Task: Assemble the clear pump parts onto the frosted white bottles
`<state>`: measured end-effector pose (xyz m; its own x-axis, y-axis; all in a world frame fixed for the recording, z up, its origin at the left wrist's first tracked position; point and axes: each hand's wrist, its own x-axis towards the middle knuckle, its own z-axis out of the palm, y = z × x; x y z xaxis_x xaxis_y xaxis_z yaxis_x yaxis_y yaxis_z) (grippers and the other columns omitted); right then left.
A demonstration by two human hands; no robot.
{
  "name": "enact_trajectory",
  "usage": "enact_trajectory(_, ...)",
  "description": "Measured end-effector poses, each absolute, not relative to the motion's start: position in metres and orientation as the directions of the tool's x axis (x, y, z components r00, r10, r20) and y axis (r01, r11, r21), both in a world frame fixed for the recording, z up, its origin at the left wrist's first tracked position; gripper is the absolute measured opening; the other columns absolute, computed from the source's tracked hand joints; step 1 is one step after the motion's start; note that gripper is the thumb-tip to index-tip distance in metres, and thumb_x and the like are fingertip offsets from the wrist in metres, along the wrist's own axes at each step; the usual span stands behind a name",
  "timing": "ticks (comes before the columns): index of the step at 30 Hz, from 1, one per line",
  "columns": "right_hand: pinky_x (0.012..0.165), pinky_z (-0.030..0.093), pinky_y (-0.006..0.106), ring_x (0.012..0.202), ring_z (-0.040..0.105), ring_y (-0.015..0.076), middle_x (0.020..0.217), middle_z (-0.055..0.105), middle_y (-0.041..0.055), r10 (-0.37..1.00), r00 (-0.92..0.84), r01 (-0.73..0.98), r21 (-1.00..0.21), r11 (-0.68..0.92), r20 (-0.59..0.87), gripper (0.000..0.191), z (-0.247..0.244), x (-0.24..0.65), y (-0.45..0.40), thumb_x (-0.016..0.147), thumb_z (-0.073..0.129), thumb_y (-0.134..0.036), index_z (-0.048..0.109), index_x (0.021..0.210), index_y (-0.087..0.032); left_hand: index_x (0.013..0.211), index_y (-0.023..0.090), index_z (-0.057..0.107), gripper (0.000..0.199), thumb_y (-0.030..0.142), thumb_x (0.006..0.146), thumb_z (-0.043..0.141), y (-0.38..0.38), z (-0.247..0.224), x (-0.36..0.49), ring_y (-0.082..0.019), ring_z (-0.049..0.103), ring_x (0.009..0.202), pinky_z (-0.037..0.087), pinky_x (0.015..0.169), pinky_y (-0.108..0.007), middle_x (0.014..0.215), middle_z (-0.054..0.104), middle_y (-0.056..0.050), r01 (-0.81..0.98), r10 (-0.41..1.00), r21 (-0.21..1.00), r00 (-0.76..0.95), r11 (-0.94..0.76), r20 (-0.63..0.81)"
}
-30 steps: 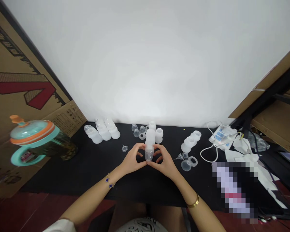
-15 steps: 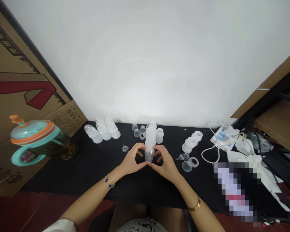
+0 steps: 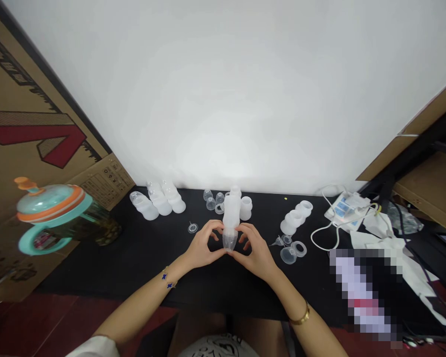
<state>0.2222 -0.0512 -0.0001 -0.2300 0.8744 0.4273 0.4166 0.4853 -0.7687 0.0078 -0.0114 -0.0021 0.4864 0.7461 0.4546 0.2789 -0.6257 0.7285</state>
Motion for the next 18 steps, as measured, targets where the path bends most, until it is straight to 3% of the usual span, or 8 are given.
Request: enact_trajectory(18,0.057,0.056,0.029,0.07,0.058,0.0131,0.127,0.053,0.0093,0.878,-0.22,0.422,-0.77,0.478,0.424,0.048,-0.0006,0.2219,-0.0516,0.084,0.074,-0.03,0.053,0.127,-0.029,0.121,0.027,0.048,0.053,0.025,0.076,0.075,-0.0103,-0.0054,0.0077,-0.015,0.059,0.084,0.054,0.067,-0.028,0.121,0.053,-0.005,0.274,0.751,0.738,0.484,-0.617,0.448)
